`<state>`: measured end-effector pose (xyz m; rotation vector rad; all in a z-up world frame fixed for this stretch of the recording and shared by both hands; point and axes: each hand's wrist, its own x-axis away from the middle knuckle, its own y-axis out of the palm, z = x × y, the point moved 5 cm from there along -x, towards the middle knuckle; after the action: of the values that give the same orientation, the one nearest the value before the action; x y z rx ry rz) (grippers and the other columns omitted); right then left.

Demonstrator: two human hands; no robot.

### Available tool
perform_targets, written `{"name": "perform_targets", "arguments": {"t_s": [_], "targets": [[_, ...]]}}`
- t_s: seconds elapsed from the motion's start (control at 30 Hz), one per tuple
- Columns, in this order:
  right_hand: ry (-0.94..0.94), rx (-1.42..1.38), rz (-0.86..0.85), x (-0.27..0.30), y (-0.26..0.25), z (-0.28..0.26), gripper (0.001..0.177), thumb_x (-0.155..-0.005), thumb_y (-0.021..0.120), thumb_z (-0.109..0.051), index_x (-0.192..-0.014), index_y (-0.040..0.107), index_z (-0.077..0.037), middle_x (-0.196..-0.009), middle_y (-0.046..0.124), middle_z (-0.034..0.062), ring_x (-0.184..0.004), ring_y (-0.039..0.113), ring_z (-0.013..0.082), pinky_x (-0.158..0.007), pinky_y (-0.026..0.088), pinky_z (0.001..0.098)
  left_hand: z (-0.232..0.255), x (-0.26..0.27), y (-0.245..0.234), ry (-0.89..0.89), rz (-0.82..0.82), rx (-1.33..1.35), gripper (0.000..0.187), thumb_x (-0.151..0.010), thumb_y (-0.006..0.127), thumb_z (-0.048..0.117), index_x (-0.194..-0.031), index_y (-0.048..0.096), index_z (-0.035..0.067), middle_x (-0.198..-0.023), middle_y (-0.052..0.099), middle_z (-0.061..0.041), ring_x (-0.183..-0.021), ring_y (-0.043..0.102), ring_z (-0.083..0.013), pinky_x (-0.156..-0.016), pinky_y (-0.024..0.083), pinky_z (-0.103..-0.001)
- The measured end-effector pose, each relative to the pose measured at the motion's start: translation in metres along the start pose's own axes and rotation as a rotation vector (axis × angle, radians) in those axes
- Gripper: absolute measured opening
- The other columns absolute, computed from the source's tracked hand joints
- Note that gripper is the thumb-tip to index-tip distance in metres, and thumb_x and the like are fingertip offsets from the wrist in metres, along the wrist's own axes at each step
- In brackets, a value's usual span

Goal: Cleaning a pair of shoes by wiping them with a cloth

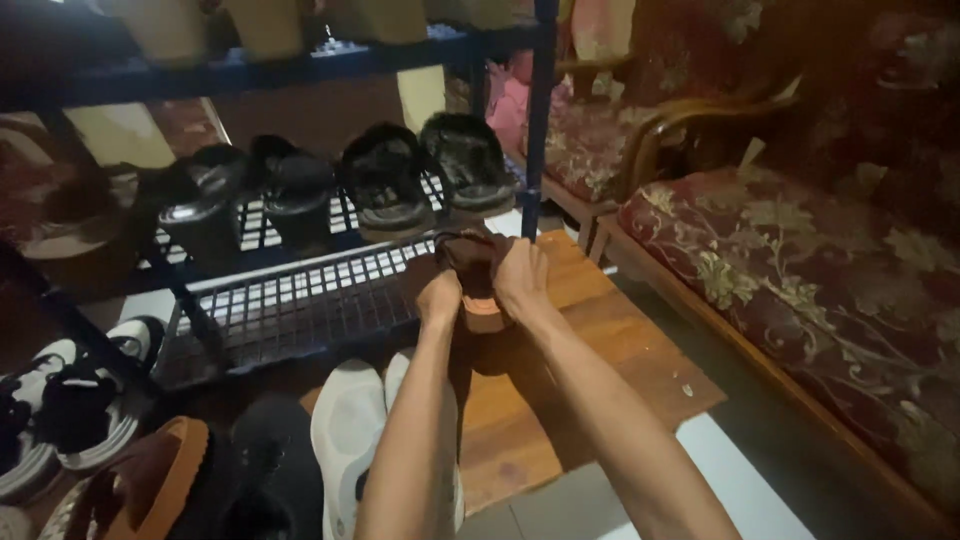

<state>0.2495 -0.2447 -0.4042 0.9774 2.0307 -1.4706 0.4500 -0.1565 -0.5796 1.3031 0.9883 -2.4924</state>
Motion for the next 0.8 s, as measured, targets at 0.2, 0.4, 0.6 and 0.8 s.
{"name": "perform_targets", "arguments": {"t_s": [0.2, 0.4, 0.6, 0.8], "targets": [[-0.047, -0.003, 0.044, -0.008, 0.038, 0.017, 0.015, -0.088, 0.058, -0.008, -0.089, 0.072, -0.004, -0.083, 0.071, 0.023, -0.077, 0.07, 0.0441, -0.062, 0.055, 0.0537, 0.045, -0.012, -0.058, -0.177, 0.155, -0.067, 0.017, -0.078, 0.066, 0.012, -0.085, 0.07, -0.004, -0.082, 0.07, -0.026, -0.072, 0.068, -0.0437, -0.064, 0.054, -0.051], [-0.089, -0.162, -0.061, -0.004, 0.007, -0.003, 0.022, -0.09, 0.058, -0.01, -0.106, 0.072, -0.005, -0.085, 0.07, 0.0242, -0.078, 0.068, 0.0462, -0.063, 0.053, 0.0565, 0.118, -0.019, -0.149, -0.238, -0.032, 0.269, 0.022, -0.079, 0.062, 0.002, -0.098, 0.073, 0.001, -0.094, 0.073, -0.025, -0.089, 0.07, -0.0444, -0.079, 0.056, -0.048], [0.007, -0.175, -0.135, 0.027, 0.046, 0.046, 0.014, -0.09, 0.055, 0.003, -0.096, 0.067, 0.001, -0.097, 0.065, 0.0275, -0.097, 0.065, 0.0471, -0.079, 0.053, 0.0516, 0.126, 0.008, -0.15, -0.449, -0.098, 0.13, 0.027, -0.073, 0.067, 0.001, -0.099, 0.068, -0.006, -0.101, 0.07, -0.031, -0.099, 0.066, -0.0481, -0.089, 0.052, -0.05], [-0.095, -0.39, -0.006, 0.064, -0.044, 0.016, 0.041, -0.089, 0.057, 0.007, -0.129, 0.057, 0.004, -0.11, 0.061, 0.0271, -0.103, 0.06, 0.0471, -0.088, 0.051, 0.0486, 0.191, 0.013, -0.218, -0.699, -0.231, 0.314, 0.03, -0.083, 0.066, 0.008, -0.112, 0.068, -0.002, -0.105, 0.072, -0.026, -0.101, 0.07, -0.0425, -0.088, 0.056, -0.047]]}}
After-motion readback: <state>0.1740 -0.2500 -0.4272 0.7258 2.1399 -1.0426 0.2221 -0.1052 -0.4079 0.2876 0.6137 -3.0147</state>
